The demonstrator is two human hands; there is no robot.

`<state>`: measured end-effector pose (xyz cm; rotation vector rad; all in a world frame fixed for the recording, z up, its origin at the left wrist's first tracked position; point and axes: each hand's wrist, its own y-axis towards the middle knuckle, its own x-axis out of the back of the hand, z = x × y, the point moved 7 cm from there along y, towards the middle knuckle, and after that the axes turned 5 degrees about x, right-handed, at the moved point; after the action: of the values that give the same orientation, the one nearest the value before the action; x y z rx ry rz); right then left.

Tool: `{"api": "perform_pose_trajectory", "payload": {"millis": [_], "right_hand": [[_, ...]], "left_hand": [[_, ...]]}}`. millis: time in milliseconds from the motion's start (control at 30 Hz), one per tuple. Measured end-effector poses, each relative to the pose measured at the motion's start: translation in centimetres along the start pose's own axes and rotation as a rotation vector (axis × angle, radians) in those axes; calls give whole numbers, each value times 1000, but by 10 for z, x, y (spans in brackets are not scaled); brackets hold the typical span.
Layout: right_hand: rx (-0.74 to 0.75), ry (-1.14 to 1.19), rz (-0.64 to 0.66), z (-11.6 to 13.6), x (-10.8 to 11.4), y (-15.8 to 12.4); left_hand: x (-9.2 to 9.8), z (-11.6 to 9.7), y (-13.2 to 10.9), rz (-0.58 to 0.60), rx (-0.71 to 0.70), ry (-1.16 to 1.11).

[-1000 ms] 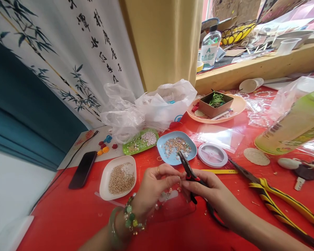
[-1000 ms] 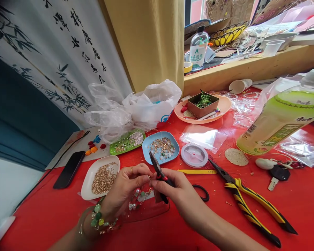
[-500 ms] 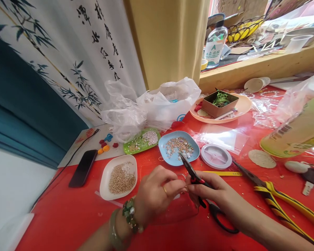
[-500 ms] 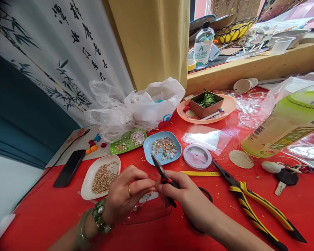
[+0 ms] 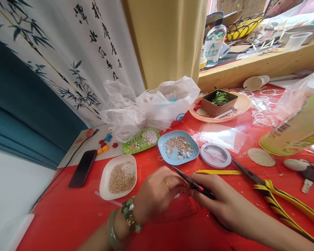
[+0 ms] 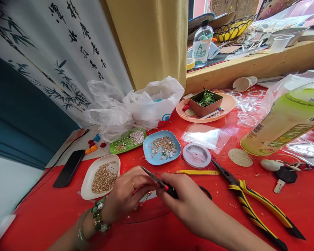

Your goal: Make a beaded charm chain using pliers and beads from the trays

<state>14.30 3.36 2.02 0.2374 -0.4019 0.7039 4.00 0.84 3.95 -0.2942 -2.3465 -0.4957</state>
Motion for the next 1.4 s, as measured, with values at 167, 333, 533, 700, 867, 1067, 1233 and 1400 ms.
{"api": "perform_pose_trajectory", "payload": {"millis": [167, 333, 533, 700, 867, 1067, 1233, 1400], "right_hand": [[-202, 287, 65, -20, -10, -1], [-208, 320, -1, -23, -11, -1], [-99, 208, -118, -16, -8, 0], [-76, 185, -121, -14, -8, 0], [194, -345, -290, 1, 17, -2], [511, -964, -461, 18, 19, -14], [577, -1169, -486, 26, 17, -18], [623, -1222, -504, 31, 18, -18]], "left_hand": [[-2, -2, -2, 59, -31, 36], [2, 17, 1, -50, 272, -224], [-19, 43, -7, -144, 686, -835], [-22, 49, -13, -215, 817, -1035], [-9, 50, -12, -302, 818, -1174], [-3, 53, -13, -372, 823, -1145], [2, 55, -14, -431, 806, -1041], [2, 54, -14, -441, 806, -1023]]}}
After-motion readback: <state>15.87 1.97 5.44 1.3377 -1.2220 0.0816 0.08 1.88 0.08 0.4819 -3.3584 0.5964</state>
